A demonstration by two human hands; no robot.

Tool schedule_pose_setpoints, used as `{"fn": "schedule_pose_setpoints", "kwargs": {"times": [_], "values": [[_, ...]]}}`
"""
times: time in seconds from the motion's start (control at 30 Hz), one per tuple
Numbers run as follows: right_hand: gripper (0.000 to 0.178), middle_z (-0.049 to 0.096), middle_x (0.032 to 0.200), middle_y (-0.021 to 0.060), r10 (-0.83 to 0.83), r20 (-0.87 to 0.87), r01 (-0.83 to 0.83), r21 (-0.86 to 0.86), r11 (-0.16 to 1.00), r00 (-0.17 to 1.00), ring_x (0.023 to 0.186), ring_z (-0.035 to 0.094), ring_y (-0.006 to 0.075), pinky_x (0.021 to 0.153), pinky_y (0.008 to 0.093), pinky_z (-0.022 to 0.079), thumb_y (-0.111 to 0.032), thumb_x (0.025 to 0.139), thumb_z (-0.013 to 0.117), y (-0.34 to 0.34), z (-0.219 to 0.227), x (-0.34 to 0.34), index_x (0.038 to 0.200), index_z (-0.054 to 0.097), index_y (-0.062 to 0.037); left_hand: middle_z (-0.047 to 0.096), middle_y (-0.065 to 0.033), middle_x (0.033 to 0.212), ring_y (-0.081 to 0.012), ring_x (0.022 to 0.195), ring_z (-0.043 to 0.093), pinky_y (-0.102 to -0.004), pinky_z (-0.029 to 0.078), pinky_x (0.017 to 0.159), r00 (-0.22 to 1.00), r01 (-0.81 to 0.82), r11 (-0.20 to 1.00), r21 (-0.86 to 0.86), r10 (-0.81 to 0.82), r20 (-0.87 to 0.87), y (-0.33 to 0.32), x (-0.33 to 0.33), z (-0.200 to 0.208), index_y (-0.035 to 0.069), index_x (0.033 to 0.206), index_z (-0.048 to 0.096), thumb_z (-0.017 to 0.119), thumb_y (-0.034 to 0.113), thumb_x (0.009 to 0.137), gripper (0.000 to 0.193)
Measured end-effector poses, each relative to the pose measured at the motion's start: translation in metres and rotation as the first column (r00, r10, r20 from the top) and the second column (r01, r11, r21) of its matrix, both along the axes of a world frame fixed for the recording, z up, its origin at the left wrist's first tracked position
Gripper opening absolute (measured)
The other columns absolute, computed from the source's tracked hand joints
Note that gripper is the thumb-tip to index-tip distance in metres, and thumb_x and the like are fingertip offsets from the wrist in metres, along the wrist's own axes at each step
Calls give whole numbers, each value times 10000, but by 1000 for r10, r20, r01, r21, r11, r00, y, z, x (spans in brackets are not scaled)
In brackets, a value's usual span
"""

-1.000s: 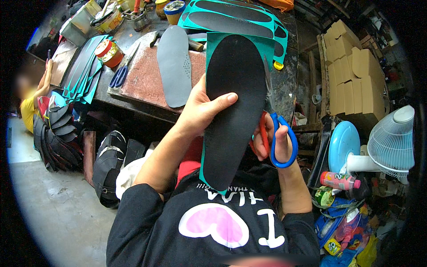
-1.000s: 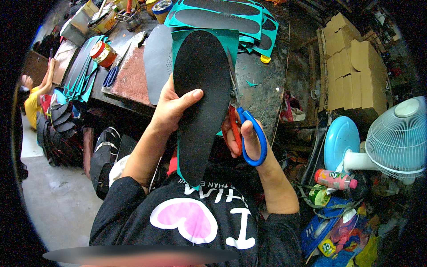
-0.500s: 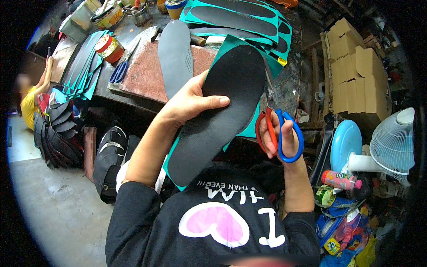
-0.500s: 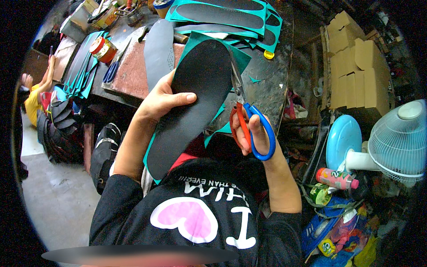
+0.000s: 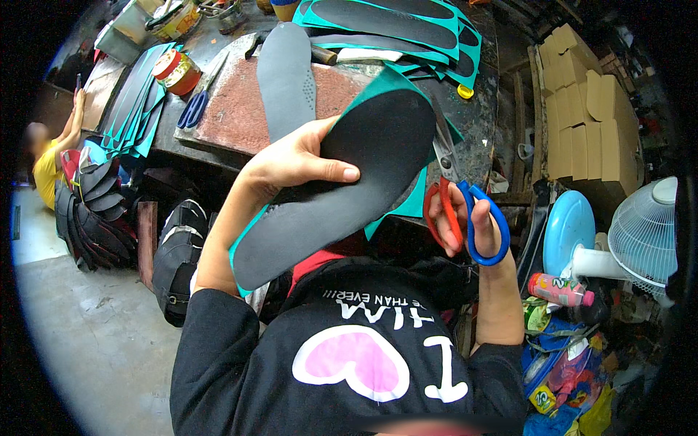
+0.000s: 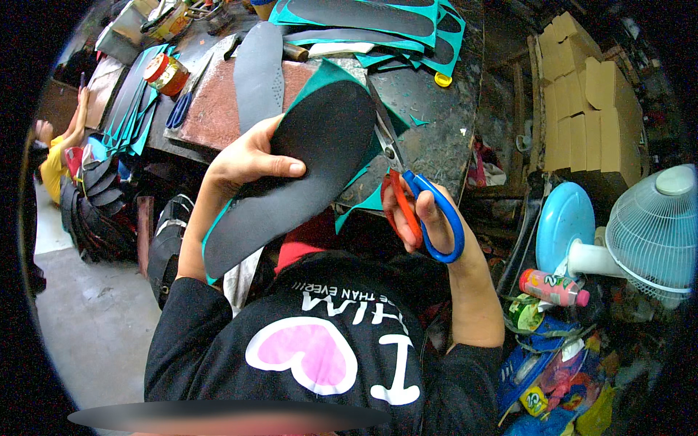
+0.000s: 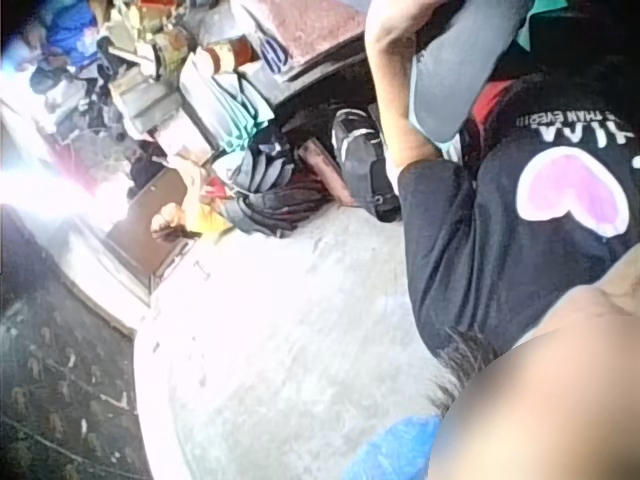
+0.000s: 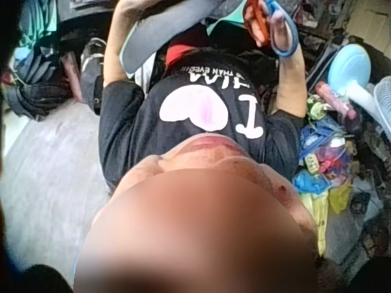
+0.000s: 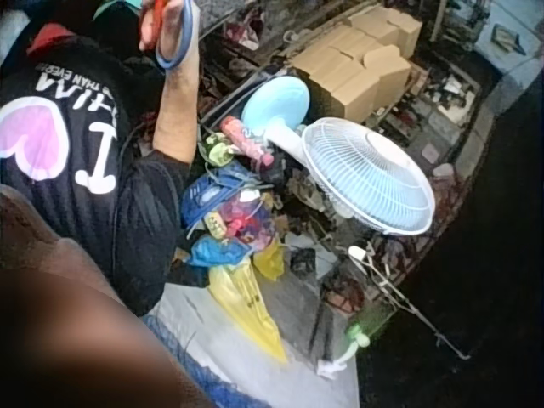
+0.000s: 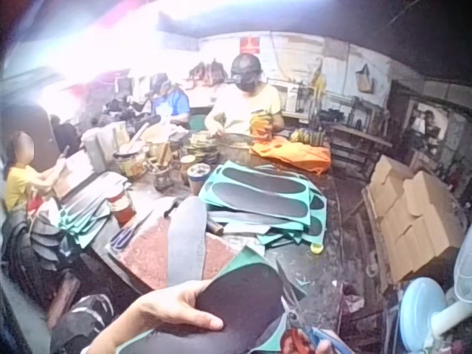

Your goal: The person uses a hammer and a small metal tool to tap along the edges of a black shoe insole placed on a green sheet. Then they use scissors to trim the green sheet around the insole, separating the insole from the surrounding material.

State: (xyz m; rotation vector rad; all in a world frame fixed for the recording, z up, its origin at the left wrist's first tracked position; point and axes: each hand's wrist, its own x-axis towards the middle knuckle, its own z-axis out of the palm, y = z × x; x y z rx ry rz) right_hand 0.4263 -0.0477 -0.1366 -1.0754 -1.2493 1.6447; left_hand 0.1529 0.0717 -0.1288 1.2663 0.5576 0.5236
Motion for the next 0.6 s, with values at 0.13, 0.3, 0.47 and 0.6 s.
{"fn": "schedule_pose_setpoints", "kwargs": {"times": [0.13, 0.3, 0.47, 0.6], "values": [[846, 462, 497, -12, -6, -22, 6, 3, 1000, 1000, 391, 431, 73, 386, 195, 322, -829, 790, 414, 0, -1, 0, 950, 564, -13, 595, -71, 1262, -150, 1132, 552, -314, 414, 1007, 991, 96, 995, -38, -100, -89, 4, -5, 4, -14, 1378, 441, 792, 73, 738, 735], [820, 471, 458, -5, 73, 44, -70, -61, 996, 996, 355, 416, 70, 374, 198, 314, -804, 818, 411, -3, 1, 14, 891, 589, -7, 627, -74, 1196, -127, 1056, 570, -283, 443, 960, 972, 207, 978, -21, -208, -112, 16, -17, 3, -3, 1386, 440, 768, 94, 774, 701], [791, 474, 445, -4, 93, 75, -87, -85, 993, 993, 344, 421, 65, 358, 200, 318, -782, 826, 437, -7, -1, 22, 844, 588, -5, 636, -71, 1167, -130, 1050, 579, -280, 449, 943, 981, 191, 973, -128, -189, 34, 26, -32, -19, -19, 1356, 463, 740, 183, 819, 637], [785, 473, 458, -6, -16, -30, 12, -127, 992, 999, 345, 423, 69, 350, 192, 324, -779, 819, 455, -8, -10, 11, 888, 568, -6, 572, -173, 1254, -214, 1104, 596, -377, 463, 997, 861, -93, 920, -380, 266, 433, 5, -10, -31, 16, 1385, 388, 621, 375, 903, 644]]}}
